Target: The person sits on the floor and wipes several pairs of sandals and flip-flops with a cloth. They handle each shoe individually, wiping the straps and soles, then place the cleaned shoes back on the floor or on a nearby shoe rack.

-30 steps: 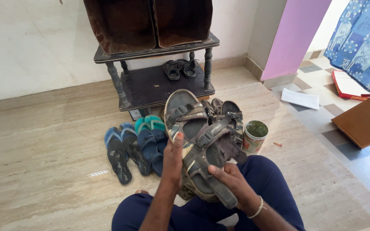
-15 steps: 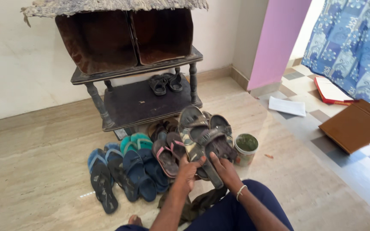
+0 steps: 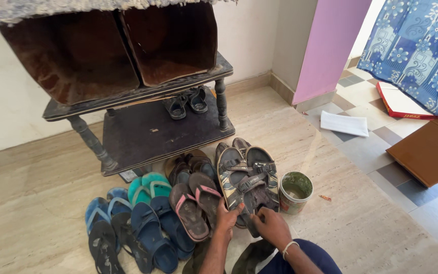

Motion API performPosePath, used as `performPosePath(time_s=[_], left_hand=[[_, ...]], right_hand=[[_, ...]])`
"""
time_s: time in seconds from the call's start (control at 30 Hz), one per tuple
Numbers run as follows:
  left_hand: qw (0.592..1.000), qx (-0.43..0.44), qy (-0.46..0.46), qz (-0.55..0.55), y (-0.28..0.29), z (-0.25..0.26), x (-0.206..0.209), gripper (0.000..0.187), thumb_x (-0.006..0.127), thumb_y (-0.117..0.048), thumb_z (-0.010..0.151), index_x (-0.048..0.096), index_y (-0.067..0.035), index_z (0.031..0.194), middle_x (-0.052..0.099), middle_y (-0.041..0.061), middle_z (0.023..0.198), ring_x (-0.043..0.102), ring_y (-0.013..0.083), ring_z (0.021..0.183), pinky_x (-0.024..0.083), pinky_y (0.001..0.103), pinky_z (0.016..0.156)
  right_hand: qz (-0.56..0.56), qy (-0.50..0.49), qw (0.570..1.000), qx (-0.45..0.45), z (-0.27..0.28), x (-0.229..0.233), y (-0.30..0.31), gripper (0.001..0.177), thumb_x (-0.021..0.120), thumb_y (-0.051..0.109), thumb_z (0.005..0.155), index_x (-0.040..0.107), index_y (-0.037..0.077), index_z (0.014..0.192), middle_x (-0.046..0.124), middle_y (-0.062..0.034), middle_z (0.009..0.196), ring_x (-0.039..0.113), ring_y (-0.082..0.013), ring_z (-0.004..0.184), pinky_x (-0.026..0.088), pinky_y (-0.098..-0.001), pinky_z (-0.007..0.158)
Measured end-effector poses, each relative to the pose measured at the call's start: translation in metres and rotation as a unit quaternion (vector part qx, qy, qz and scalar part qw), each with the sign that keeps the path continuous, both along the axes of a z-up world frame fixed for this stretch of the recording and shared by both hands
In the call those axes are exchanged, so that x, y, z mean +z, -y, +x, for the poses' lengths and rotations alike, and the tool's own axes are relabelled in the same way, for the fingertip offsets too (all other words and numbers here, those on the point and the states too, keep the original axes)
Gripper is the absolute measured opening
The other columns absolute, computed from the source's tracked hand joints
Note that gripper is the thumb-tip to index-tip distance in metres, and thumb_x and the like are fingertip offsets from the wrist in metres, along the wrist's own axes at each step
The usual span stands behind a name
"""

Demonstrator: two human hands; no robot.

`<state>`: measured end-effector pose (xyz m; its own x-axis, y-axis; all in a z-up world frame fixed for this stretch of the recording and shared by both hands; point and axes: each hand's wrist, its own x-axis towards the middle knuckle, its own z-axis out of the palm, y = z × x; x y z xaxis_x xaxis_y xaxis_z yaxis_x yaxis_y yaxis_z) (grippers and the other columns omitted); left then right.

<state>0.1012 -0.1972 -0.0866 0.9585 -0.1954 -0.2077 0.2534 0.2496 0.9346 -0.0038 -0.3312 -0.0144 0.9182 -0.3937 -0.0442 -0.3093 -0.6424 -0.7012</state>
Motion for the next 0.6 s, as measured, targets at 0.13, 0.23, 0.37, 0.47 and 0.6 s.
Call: performPosePath(time_s=[0.13, 0.23, 0.37, 0.47, 0.6], left_hand=[[0.999, 0.007, -0.033, -0.005, 0.012, 0.007, -0.012, 0.050, 0.080, 0.000, 0.082, 0.060, -0.006, 0.128, 0.074, 0.008, 0.111, 0.069, 0.0189, 0.098, 0.056, 0.033, 0.087], [0.999, 0.020, -0.034, 0.011, 0.021, 0.006, -0.016, 0.050, 0.077, 0.000, 0.084, 0.058, -0.006, 0.130, 0.072, 0.008, 0.114, 0.068, 0.0195, 0.100, 0.054, 0.034, 0.088], [0.994, 0.042, -0.007, 0.102, 0.029, 0.001, -0.019, 0.054, 0.076, 0.001, 0.082, 0.055, -0.006, 0.131, 0.069, 0.012, 0.120, 0.069, 0.0249, 0.107, 0.053, 0.037, 0.094], [0.967, 0.062, 0.040, 0.242, 0.027, -0.004, -0.019, 0.060, 0.074, 0.002, 0.080, 0.052, -0.003, 0.136, 0.065, 0.020, 0.129, 0.063, 0.0348, 0.119, 0.049, 0.041, 0.103], [0.924, 0.067, 0.115, 0.357, 0.023, -0.009, -0.016, 0.081, 0.071, 0.004, 0.078, 0.032, 0.007, 0.149, 0.045, 0.029, 0.148, 0.043, 0.0425, 0.140, 0.035, 0.043, 0.116]], right_hand=[[0.036, -0.061, 0.997, 0.013, 0.007, 0.006, -0.002, 0.036, 0.070, 0.042, 0.086, 0.071, 0.007, 0.078, 0.073, -0.0132, 0.066, 0.074, -0.0311, 0.068, 0.053, -0.0429, 0.065], [0.014, -0.004, 1.000, 0.025, 0.012, 0.002, -0.004, 0.034, 0.073, 0.039, 0.083, 0.071, 0.006, 0.076, 0.070, -0.0136, 0.067, 0.071, -0.0340, 0.069, 0.052, -0.0456, 0.062], [0.009, -0.022, 0.999, 0.033, 0.011, -0.004, -0.002, 0.034, 0.074, 0.038, 0.084, 0.071, 0.005, 0.077, 0.069, -0.0153, 0.067, 0.071, -0.0350, 0.068, 0.052, -0.0458, 0.063], [0.001, -0.018, 0.999, 0.040, 0.010, -0.003, -0.002, 0.033, 0.074, 0.037, 0.084, 0.072, 0.005, 0.078, 0.070, -0.0154, 0.068, 0.071, -0.0347, 0.069, 0.052, -0.0453, 0.063], [0.008, -0.020, 0.999, 0.048, 0.006, 0.004, -0.006, 0.031, 0.074, 0.036, 0.084, 0.072, 0.006, 0.079, 0.071, -0.0156, 0.068, 0.072, -0.0334, 0.068, 0.053, -0.0448, 0.064]])
